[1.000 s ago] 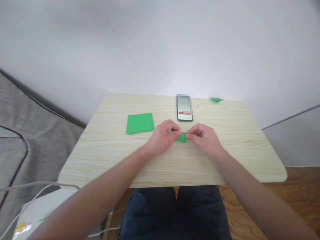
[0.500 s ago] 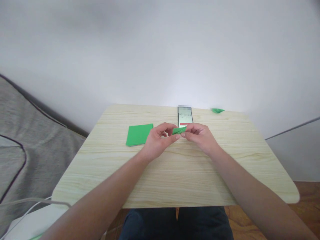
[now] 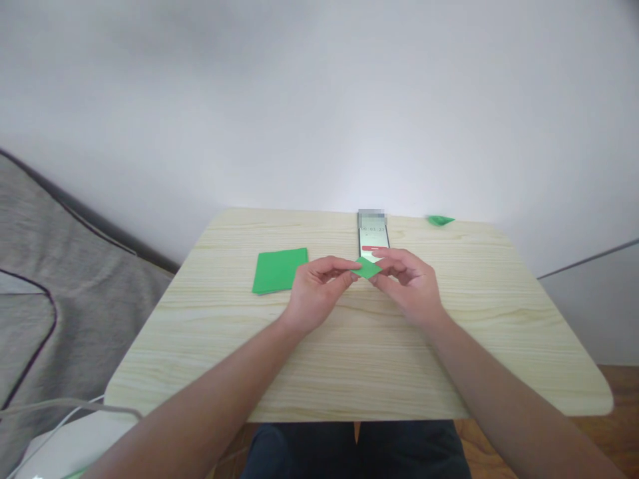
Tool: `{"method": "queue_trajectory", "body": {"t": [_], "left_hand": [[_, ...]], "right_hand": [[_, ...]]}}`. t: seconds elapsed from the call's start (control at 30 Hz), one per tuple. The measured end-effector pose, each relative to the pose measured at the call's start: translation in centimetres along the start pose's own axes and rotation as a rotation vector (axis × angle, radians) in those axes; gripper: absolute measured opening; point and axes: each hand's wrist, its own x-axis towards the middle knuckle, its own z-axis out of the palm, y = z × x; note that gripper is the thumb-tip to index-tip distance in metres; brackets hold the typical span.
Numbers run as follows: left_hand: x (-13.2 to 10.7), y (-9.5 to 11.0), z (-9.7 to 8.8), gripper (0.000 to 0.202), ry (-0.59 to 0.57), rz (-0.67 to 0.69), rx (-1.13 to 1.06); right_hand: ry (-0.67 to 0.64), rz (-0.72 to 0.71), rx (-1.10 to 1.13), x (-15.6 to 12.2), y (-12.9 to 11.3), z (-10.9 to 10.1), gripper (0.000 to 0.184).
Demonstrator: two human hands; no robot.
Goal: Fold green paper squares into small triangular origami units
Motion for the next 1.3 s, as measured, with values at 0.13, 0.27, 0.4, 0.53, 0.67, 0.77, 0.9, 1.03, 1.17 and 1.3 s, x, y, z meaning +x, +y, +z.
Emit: {"method": "queue_trajectory", "body": {"t": [0.13,0.27,0.4,0.53,0.67,0.77,0.9,1.03,1.17,1.3], "left_hand": [[0.02,-0.36,-0.07,0.013,0.019,0.014,0.054],[0.02,-0.44,-0.07,0.017,0.031,0.038,0.007],[0.01,-0.31,-0.10,0.021,0.031,0.044,-0.041],[0.00,-0.19,-0.14,0.022,0.006,0.027,-0.026],[0.02,-0.13,-0.11,0.023,-0.001,0.029,-0.026],[0.04,-0.22,-0.10,0.024,-0.005,0.029,-0.024],[0.03,-0.55,-0.12,0.024,-0.039,0.051,-0.005],[-0.04,-0.77,-0.01,0.024,-0.025,0.066,0.024],[-0.11,-0.86,0.13,0.024,0.001,0.059,0.035],[-0.19,-0.91,0.21,0.025,0.018,0.052,0.040]], "right_hand": [[0.024,-0.047,-0.094,-0.36,-0.13,-0.12,0.017],[0.048,-0.004,-0.082,-0.40,-0.15,-0.18,0.011],[0.026,0.067,-0.028,-0.25,-0.33,-0.26,0.016],[-0.002,0.072,0.065,-0.11,-0.59,-0.17,0.017],[0.004,0.089,0.079,-0.01,-0.70,-0.12,0.015],[0.028,0.092,0.007,0.03,-0.60,-0.20,0.017],[0.035,0.081,-0.016,0.03,-0.43,-0.22,0.016],[0.038,0.082,-0.013,0.00,-0.44,-0.16,0.014],[0.038,0.090,-0.003,-0.08,-0.37,-0.10,0.013],[0.066,0.113,-0.027,-0.15,-0.25,0.01,0.014]]}}
